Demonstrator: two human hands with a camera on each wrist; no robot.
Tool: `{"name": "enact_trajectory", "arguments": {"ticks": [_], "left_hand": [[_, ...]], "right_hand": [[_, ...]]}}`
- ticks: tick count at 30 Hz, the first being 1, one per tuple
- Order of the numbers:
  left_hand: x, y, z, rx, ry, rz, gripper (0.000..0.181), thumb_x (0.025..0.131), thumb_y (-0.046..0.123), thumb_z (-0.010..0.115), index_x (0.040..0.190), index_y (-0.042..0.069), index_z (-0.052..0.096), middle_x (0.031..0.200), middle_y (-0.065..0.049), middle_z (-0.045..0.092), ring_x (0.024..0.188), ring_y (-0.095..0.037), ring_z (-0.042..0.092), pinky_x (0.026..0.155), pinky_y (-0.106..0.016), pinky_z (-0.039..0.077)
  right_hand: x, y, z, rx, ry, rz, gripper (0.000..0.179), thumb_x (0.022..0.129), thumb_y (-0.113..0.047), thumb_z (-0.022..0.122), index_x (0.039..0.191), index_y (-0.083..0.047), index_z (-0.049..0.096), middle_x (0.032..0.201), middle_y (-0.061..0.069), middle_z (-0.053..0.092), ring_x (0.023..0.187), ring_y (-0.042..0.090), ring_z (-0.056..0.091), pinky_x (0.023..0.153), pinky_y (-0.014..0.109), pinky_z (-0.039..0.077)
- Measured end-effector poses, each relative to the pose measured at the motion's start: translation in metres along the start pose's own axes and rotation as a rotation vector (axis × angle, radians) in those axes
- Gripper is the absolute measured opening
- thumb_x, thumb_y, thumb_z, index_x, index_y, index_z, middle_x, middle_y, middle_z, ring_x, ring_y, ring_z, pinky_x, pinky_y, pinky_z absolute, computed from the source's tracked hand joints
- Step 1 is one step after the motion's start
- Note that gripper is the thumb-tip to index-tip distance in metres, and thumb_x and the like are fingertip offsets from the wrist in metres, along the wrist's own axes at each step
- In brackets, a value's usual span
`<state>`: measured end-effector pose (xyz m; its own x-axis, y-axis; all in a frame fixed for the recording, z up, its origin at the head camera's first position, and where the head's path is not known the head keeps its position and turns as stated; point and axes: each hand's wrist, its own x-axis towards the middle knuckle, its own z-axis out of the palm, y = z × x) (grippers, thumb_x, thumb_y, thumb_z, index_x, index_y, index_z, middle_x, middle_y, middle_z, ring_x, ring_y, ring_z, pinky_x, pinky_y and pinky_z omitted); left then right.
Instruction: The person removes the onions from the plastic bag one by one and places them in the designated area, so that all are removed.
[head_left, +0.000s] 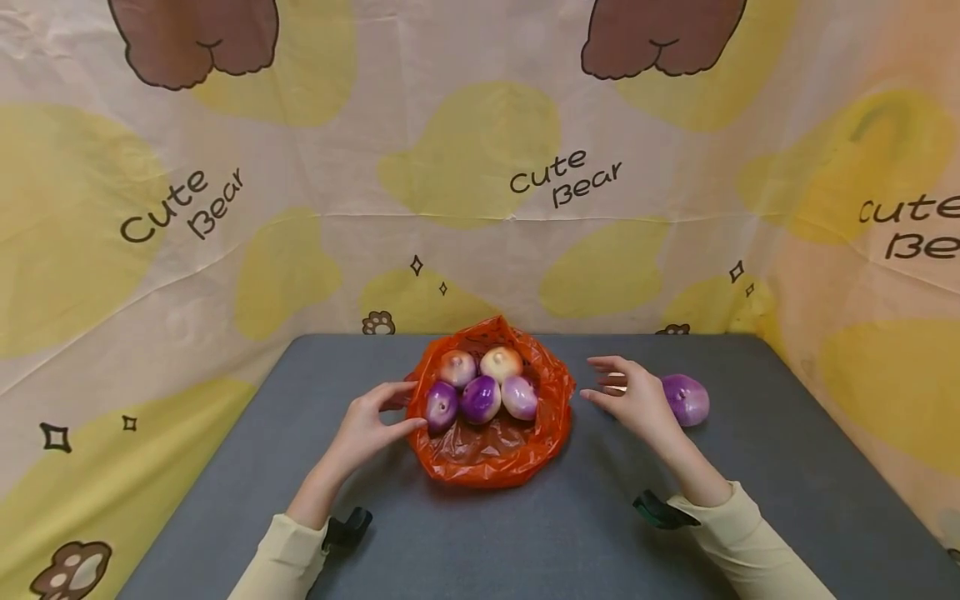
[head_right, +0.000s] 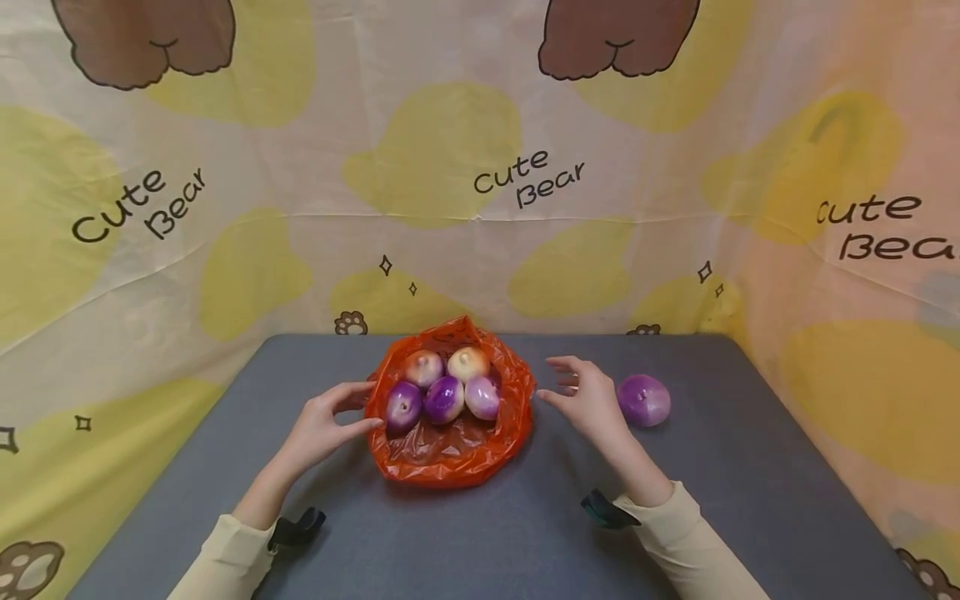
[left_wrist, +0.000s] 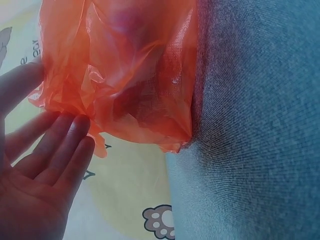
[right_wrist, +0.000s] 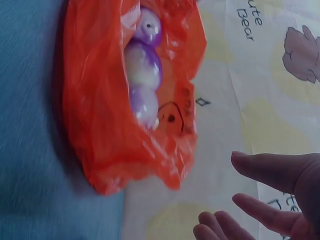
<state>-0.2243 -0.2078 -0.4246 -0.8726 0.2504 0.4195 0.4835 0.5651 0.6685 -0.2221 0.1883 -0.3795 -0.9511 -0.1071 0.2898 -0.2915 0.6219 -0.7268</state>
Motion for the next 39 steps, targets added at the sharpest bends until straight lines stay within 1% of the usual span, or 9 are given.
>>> {"name": "enact_trajectory", "arguments": {"ticks": [4,10,14,17,24,28,31,35,39], "left_hand": [[0.001,0.001,-0.001,0.007,-0.003,0.006,0.053,0.075,0.030,0.081,0.121,0.012,0.063,0.110,-0.001,0.067,0.095,-0.017,0.066,0.085,-0.037,0.056],[0.001,0.004,0.000,-0.002,-0.008,0.015,0.053,0.075,0.028,0.081,0.121,0.011,0.062,0.110,-0.003,0.067,0.095,-0.019,0.066,0.085,-0.038,0.056],[0.001,0.006,0.001,-0.002,-0.006,0.034,0.053,0.075,0.028,0.081,0.121,0.010,0.063,0.110,-0.005,0.067,0.094,-0.021,0.066,0.084,-0.041,0.055],[0.001,0.006,0.001,-0.003,-0.006,0.029,0.052,0.075,0.028,0.081,0.120,0.011,0.063,0.111,-0.004,0.067,0.094,-0.021,0.066,0.084,-0.042,0.055],[0.001,0.004,0.002,0.011,-0.012,0.022,0.053,0.075,0.029,0.081,0.121,0.010,0.063,0.113,-0.005,0.066,0.095,-0.021,0.067,0.085,-0.042,0.055],[0.001,0.005,0.002,0.017,-0.015,0.015,0.053,0.075,0.028,0.081,0.121,0.010,0.062,0.113,-0.005,0.066,0.095,-0.022,0.067,0.085,-0.041,0.055],[0.001,0.006,0.001,0.014,-0.020,0.015,0.053,0.075,0.029,0.081,0.121,0.010,0.062,0.114,-0.006,0.066,0.096,-0.023,0.066,0.085,-0.042,0.055],[0.000,0.007,0.002,0.011,-0.026,0.008,0.054,0.075,0.030,0.081,0.121,0.011,0.062,0.114,-0.005,0.066,0.096,-0.023,0.066,0.085,-0.042,0.055],[0.000,0.006,0.003,0.016,-0.026,0.004,0.053,0.075,0.030,0.081,0.121,0.011,0.062,0.114,-0.005,0.066,0.096,-0.022,0.066,0.085,-0.041,0.055]], "right_hand": [[0.005,-0.006,0.013,0.029,-0.029,-0.019,0.047,0.080,-0.020,0.077,0.122,-0.006,0.061,0.116,0.021,0.064,0.101,0.036,0.066,0.085,0.046,0.055],[0.014,-0.015,0.034,0.102,-0.085,-0.031,0.045,0.080,-0.017,0.076,0.120,-0.002,0.062,0.114,0.019,0.066,0.099,0.034,0.067,0.081,0.042,0.057],[0.018,-0.018,0.047,0.104,-0.121,-0.033,0.042,0.080,-0.017,0.076,0.118,-0.002,0.063,0.113,0.018,0.067,0.099,0.030,0.067,0.080,0.040,0.057],[0.021,-0.017,0.054,0.089,-0.140,-0.025,0.043,0.080,-0.018,0.076,0.118,-0.003,0.064,0.112,0.017,0.068,0.100,0.028,0.067,0.081,0.038,0.057],[0.025,-0.012,0.061,0.018,-0.131,0.028,0.045,0.079,-0.022,0.078,0.120,-0.009,0.065,0.114,0.012,0.068,0.103,0.028,0.065,0.086,0.041,0.055],[0.027,-0.005,0.064,-0.026,-0.121,0.038,0.047,0.078,-0.024,0.078,0.121,-0.009,0.064,0.115,0.012,0.068,0.103,0.029,0.064,0.086,0.042,0.055],[0.028,0.000,0.068,-0.032,-0.122,0.045,0.048,0.078,-0.022,0.078,0.122,-0.008,0.063,0.114,0.014,0.068,0.101,0.030,0.065,0.084,0.041,0.056],[0.029,0.003,0.071,-0.012,-0.132,0.059,0.050,0.078,-0.018,0.078,0.123,-0.004,0.061,0.115,0.017,0.067,0.101,0.030,0.066,0.083,0.040,0.056],[0.028,0.004,0.073,0.001,-0.137,0.061,0.052,0.078,-0.020,0.077,0.123,-0.001,0.059,0.115,0.020,0.066,0.100,0.031,0.066,0.081,0.039,0.057]]}}
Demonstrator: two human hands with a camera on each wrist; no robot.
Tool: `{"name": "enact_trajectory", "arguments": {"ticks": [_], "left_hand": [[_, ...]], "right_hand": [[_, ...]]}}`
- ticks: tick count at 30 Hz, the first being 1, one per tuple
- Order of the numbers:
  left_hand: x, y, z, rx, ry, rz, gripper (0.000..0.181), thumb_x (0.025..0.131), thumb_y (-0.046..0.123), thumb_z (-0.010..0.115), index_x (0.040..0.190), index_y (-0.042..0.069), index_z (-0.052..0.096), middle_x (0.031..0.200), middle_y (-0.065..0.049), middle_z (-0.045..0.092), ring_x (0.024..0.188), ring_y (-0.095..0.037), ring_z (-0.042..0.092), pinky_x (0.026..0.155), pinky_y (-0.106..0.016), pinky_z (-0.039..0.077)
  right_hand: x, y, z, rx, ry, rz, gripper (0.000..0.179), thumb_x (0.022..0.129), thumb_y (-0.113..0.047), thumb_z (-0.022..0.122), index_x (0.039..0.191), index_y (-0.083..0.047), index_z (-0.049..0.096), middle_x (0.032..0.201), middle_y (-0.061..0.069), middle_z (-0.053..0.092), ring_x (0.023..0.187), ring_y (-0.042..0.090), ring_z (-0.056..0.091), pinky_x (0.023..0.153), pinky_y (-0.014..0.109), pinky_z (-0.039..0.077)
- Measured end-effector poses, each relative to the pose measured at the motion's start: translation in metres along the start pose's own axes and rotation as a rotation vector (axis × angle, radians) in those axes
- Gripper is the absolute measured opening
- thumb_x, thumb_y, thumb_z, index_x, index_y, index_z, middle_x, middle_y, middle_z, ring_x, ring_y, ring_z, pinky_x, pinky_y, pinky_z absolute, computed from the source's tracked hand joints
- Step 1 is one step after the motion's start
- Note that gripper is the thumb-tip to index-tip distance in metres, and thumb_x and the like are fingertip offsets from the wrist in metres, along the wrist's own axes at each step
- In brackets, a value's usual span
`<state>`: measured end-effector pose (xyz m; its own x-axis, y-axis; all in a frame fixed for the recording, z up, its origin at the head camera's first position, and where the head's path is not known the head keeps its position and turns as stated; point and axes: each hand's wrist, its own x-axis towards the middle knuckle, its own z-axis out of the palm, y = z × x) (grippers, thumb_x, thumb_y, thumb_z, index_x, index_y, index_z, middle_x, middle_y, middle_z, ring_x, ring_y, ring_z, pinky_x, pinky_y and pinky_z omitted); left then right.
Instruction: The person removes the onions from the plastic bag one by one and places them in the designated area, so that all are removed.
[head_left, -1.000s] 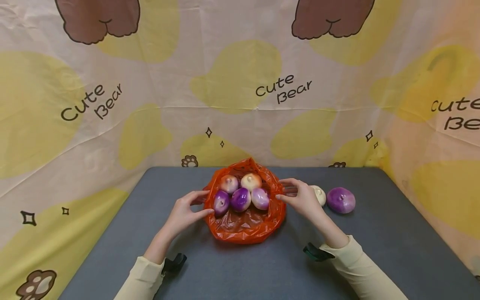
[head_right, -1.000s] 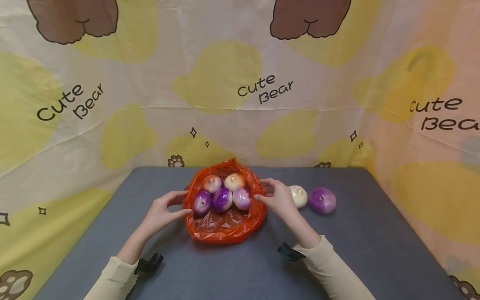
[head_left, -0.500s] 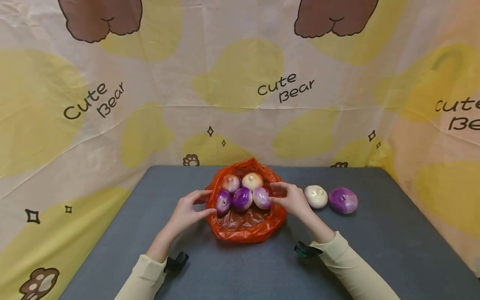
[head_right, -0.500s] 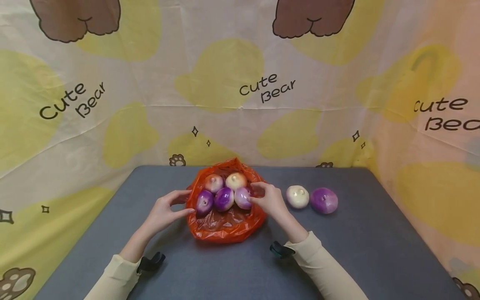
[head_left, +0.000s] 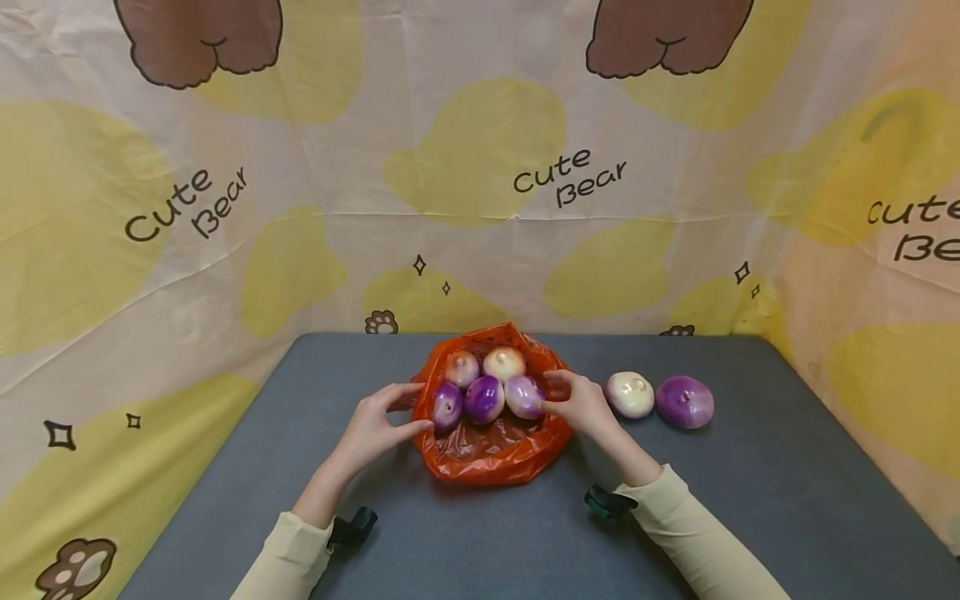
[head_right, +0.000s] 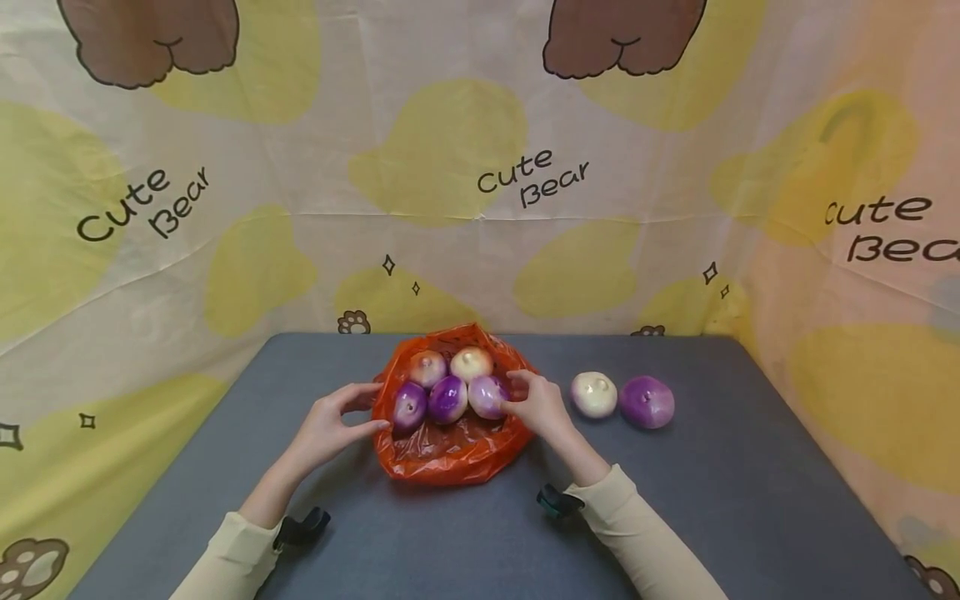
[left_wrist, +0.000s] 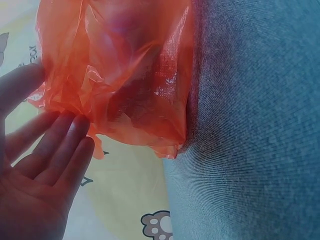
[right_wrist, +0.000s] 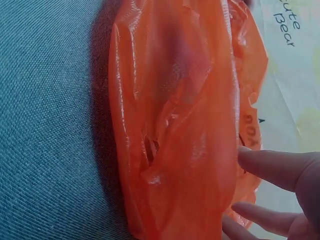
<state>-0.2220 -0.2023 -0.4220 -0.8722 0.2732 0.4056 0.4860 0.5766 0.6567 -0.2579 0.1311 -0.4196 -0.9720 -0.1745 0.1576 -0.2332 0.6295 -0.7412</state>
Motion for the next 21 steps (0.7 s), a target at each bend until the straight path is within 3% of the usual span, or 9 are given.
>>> {"name": "enact_trajectory", "arguments": {"ticks": [9,21], "left_hand": [[-0.0019,0.0003,-0.0002,0.006,0.003,0.001,0.053,0.075,0.029,0.081,0.121,0.011,0.063,0.113,-0.005,0.066,0.096,-0.022,0.066,0.085,-0.041,0.055],[-0.0020,-0.0004,0.0005,0.001,0.000,0.003,0.053,0.075,0.030,0.081,0.121,0.011,0.062,0.115,-0.005,0.066,0.097,-0.022,0.066,0.085,-0.041,0.055]], "right_hand": [[0.0058,0.0072,0.0066,0.050,-0.047,0.070,0.054,0.079,-0.018,0.077,0.125,0.003,0.057,0.112,0.022,0.066,0.103,0.034,0.065,0.085,0.040,0.056],[0.0090,0.0041,0.0080,0.027,-0.061,0.065,0.057,0.077,-0.021,0.078,0.125,0.001,0.057,0.110,0.019,0.068,0.103,0.031,0.065,0.085,0.040,0.055]]}}
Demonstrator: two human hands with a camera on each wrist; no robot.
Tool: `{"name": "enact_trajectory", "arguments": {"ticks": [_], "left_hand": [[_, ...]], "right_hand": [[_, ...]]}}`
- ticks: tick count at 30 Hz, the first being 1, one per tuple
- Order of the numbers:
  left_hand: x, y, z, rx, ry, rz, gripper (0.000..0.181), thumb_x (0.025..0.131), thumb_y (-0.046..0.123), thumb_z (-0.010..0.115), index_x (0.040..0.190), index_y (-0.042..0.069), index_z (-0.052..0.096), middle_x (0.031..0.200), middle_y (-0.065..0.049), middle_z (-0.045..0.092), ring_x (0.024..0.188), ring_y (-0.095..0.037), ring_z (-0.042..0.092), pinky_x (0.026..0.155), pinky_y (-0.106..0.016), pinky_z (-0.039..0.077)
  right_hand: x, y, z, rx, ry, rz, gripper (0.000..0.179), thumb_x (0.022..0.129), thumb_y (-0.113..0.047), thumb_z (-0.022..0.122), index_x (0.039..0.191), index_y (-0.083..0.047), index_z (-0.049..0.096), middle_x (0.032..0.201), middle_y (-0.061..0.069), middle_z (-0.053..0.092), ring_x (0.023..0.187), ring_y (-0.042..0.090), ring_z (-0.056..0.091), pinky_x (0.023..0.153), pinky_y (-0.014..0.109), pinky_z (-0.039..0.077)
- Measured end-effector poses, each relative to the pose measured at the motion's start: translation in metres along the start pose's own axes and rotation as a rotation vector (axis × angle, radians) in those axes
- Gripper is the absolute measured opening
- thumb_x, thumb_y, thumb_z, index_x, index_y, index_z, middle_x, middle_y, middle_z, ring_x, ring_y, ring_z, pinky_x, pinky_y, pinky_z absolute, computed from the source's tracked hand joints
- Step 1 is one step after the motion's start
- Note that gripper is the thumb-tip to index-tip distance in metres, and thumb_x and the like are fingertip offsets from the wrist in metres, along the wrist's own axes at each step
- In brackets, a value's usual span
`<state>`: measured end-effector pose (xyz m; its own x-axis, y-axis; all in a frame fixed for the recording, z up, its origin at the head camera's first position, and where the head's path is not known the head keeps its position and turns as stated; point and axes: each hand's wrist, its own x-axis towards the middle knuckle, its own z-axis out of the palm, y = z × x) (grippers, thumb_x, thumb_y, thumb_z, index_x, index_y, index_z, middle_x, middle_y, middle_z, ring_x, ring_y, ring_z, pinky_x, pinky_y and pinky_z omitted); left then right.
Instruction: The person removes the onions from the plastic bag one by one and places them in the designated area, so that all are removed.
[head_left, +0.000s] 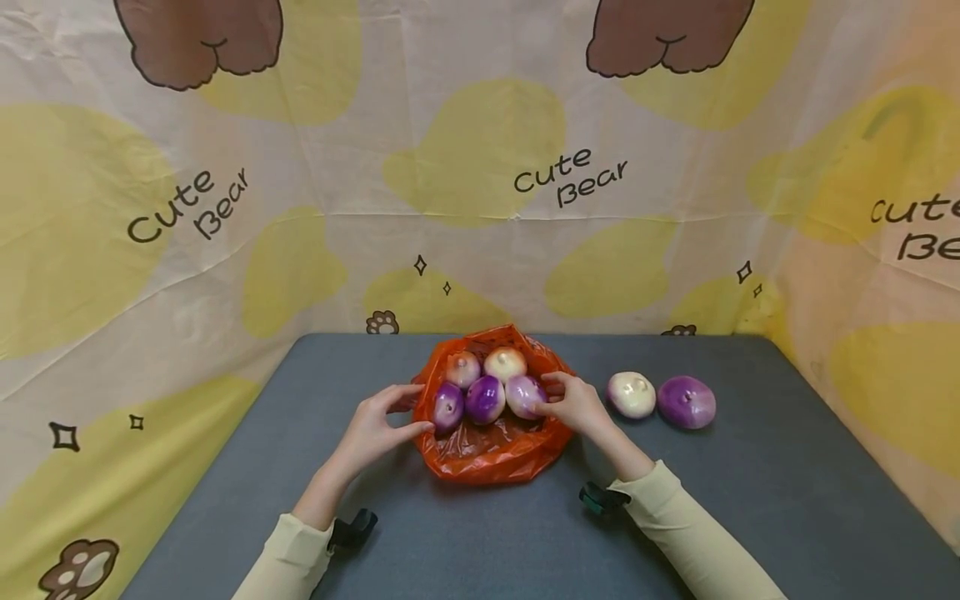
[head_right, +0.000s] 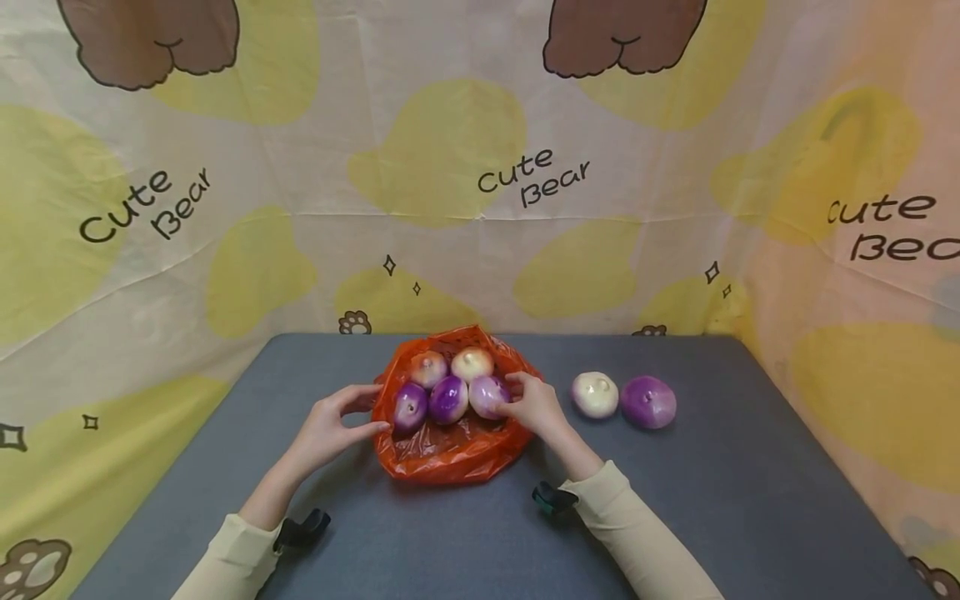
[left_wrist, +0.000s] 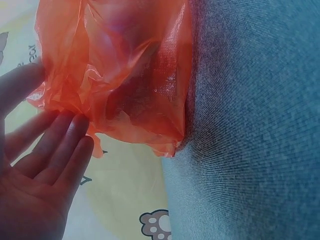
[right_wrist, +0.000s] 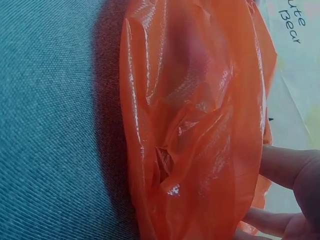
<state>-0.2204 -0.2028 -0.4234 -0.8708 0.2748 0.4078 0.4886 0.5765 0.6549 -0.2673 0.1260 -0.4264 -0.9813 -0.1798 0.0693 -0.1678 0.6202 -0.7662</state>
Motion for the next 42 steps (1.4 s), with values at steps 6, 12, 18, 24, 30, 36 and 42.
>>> {"name": "enact_trajectory", "arguments": {"ticks": [6,12,18,24,30,36,42], "left_hand": [[0.001,0.000,0.001,0.003,-0.002,0.008,0.053,0.075,0.030,0.081,0.121,0.011,0.062,0.115,-0.005,0.066,0.097,-0.021,0.066,0.085,-0.041,0.055],[0.000,-0.001,0.001,-0.012,-0.006,0.001,0.053,0.075,0.031,0.080,0.121,0.012,0.062,0.115,-0.005,0.066,0.097,-0.022,0.066,0.085,-0.044,0.055],[0.000,-0.002,0.002,-0.003,-0.009,0.010,0.052,0.075,0.030,0.081,0.121,0.013,0.063,0.114,-0.003,0.066,0.096,-0.020,0.066,0.085,-0.044,0.055],[-0.001,-0.002,0.001,0.003,-0.003,0.010,0.051,0.076,0.028,0.080,0.121,0.012,0.063,0.114,-0.004,0.066,0.096,-0.021,0.067,0.085,-0.046,0.055],[-0.001,0.000,0.000,0.001,-0.008,0.010,0.052,0.076,0.031,0.080,0.121,0.013,0.063,0.114,-0.004,0.066,0.097,-0.021,0.066,0.085,-0.045,0.055],[0.000,-0.001,0.001,0.008,-0.007,0.013,0.050,0.076,0.030,0.080,0.120,0.013,0.063,0.113,-0.003,0.066,0.096,-0.020,0.066,0.085,-0.041,0.055],[0.000,-0.002,0.002,0.013,0.001,0.018,0.049,0.075,0.027,0.081,0.119,0.011,0.064,0.113,-0.004,0.067,0.096,-0.020,0.067,0.085,-0.040,0.056]], "right_hand": [[-0.001,0.001,0.003,0.007,0.006,-0.023,0.059,0.076,-0.020,0.080,0.125,0.004,0.056,0.107,0.020,0.069,0.099,0.031,0.067,0.085,0.040,0.055],[-0.002,0.002,0.006,-0.015,-0.008,-0.044,0.062,0.072,-0.022,0.082,0.123,0.005,0.058,0.104,0.019,0.069,0.095,0.029,0.068,0.085,0.039,0.055],[-0.002,0.001,0.007,-0.025,-0.022,-0.063,0.059,0.070,-0.022,0.084,0.119,0.003,0.061,0.104,0.017,0.070,0.096,0.028,0.067,0.086,0.040,0.055],[-0.003,0.001,0.007,-0.024,-0.038,-0.077,0.061,0.070,-0.020,0.084,0.121,0.003,0.059,0.110,0.019,0.068,0.103,0.031,0.065,0.091,0.043,0.052],[-0.003,0.002,0.009,-0.042,-0.041,-0.097,0.066,0.070,-0.021,0.084,0.123,0.004,0.056,0.114,0.021,0.066,0.106,0.032,0.063,0.094,0.044,0.050],[-0.003,0.003,0.011,-0.060,-0.041,-0.087,0.068,0.070,-0.024,0.084,0.124,0.005,0.055,0.112,0.020,0.066,0.103,0.031,0.063,0.092,0.045,0.050],[-0.005,0.001,0.010,-0.048,-0.027,-0.079,0.069,0.069,-0.027,0.085,0.124,0.002,0.056,0.112,0.019,0.066,0.103,0.031,0.064,0.091,0.045,0.051]]}}
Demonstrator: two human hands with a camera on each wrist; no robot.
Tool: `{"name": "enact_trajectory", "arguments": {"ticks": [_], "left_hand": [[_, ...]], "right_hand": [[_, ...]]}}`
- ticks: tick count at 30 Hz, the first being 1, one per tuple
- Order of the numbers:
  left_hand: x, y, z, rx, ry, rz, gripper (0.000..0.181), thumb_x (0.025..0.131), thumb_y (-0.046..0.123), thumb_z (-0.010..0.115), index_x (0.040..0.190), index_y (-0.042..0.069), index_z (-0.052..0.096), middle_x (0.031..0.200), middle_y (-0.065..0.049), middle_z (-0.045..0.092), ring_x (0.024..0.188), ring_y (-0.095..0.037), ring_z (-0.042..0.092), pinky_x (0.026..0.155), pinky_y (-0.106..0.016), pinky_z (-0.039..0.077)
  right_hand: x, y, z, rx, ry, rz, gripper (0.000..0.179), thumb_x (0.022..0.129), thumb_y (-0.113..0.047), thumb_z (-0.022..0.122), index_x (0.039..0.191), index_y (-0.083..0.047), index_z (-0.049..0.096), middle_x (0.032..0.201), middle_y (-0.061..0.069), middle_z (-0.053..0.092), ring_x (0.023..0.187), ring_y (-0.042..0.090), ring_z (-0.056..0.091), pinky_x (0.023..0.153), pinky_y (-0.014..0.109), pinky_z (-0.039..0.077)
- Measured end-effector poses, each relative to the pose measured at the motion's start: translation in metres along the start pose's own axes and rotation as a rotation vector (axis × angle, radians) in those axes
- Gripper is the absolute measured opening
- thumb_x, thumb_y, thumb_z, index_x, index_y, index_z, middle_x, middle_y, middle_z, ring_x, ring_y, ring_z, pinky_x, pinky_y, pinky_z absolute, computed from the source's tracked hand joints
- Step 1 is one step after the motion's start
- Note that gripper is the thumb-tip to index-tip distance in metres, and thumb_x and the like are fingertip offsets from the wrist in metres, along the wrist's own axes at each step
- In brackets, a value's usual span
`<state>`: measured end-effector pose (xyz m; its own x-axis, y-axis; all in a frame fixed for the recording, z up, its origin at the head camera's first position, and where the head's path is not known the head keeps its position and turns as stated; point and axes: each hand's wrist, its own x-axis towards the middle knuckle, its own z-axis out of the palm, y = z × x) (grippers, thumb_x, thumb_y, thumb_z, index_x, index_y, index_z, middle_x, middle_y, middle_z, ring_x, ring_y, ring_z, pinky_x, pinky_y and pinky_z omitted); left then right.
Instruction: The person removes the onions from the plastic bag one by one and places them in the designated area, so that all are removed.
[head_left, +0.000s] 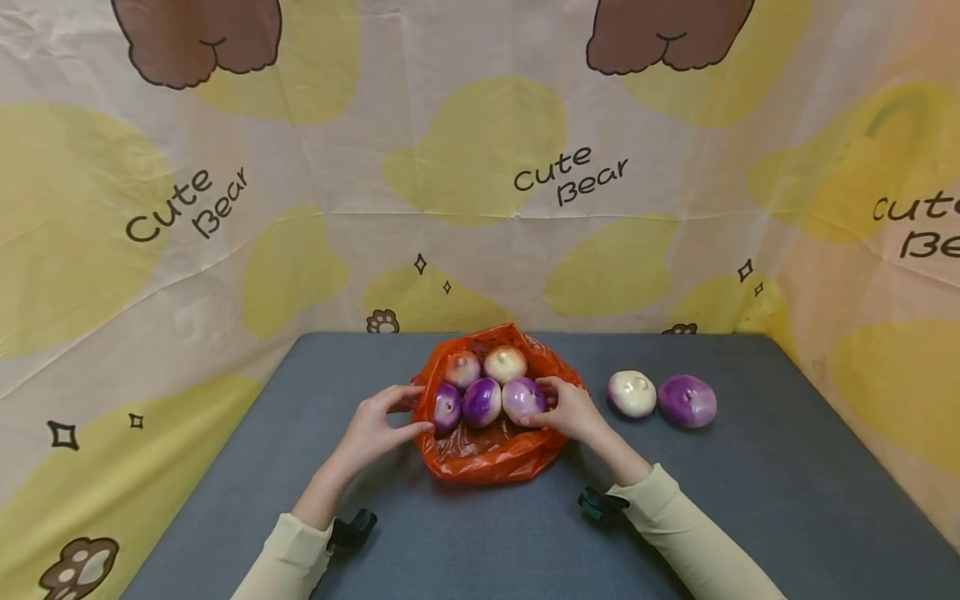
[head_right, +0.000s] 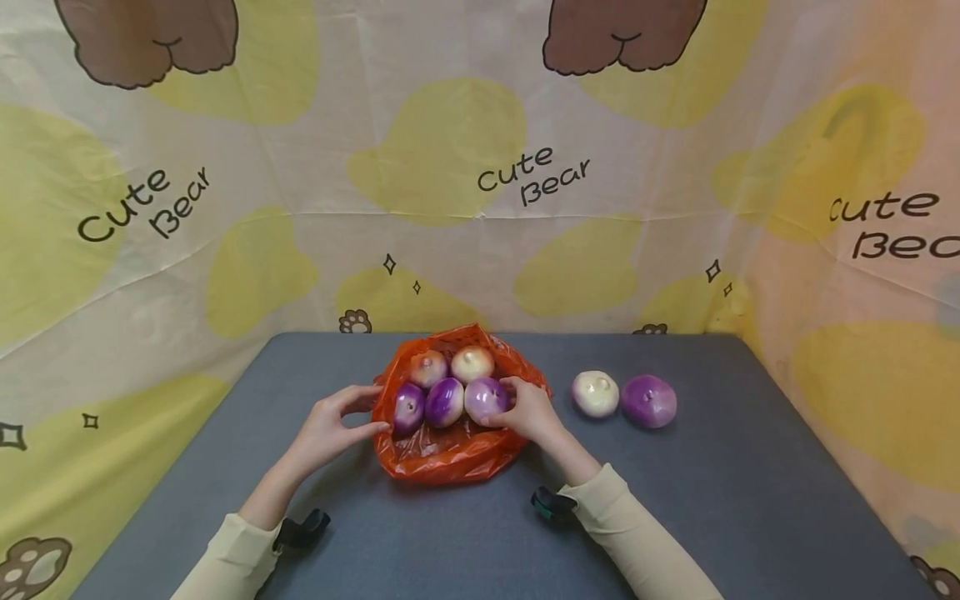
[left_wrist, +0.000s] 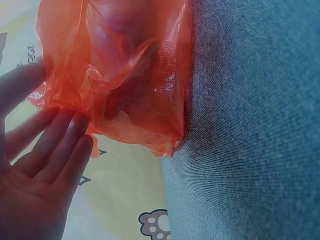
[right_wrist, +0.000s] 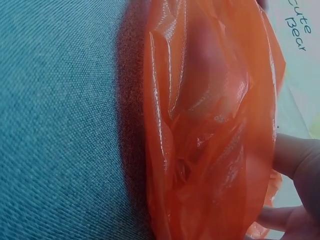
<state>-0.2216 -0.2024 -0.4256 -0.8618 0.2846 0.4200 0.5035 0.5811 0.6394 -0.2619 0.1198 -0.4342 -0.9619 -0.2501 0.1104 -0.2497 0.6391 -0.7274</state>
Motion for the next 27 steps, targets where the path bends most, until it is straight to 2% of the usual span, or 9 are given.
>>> {"name": "enact_trajectory", "arguments": {"ticks": [9,16,27], "left_hand": [[-0.0007,0.0001,0.0004,-0.005,-0.006,-0.007,0.049,0.076,0.027,0.080,0.119,0.011,0.064,0.114,-0.004,0.066,0.096,-0.021,0.067,0.085,-0.040,0.055],[-0.0008,-0.0002,-0.0002,0.004,0.000,-0.008,0.049,0.076,0.026,0.081,0.119,0.011,0.064,0.113,-0.004,0.067,0.096,-0.021,0.067,0.085,-0.040,0.056],[0.0002,-0.0006,0.0001,-0.015,-0.001,-0.002,0.049,0.076,0.026,0.081,0.119,0.011,0.064,0.113,-0.004,0.066,0.096,-0.021,0.067,0.085,-0.040,0.055]], "right_hand": [[-0.0019,-0.0035,-0.0032,-0.034,0.043,-0.035,0.069,0.064,-0.029,0.087,0.122,-0.002,0.060,0.111,0.017,0.068,0.103,0.030,0.065,0.090,0.044,0.052],[-0.0021,-0.0056,-0.0050,-0.017,0.049,-0.061,0.069,0.064,-0.027,0.088,0.122,-0.002,0.061,0.112,0.018,0.067,0.101,0.030,0.067,0.087,0.041,0.054],[-0.0061,-0.0075,-0.0084,-0.021,0.058,-0.065,0.071,0.064,-0.029,0.088,0.125,-0.005,0.059,0.112,0.015,0.068,0.102,0.028,0.065,0.088,0.043,0.053]]}}
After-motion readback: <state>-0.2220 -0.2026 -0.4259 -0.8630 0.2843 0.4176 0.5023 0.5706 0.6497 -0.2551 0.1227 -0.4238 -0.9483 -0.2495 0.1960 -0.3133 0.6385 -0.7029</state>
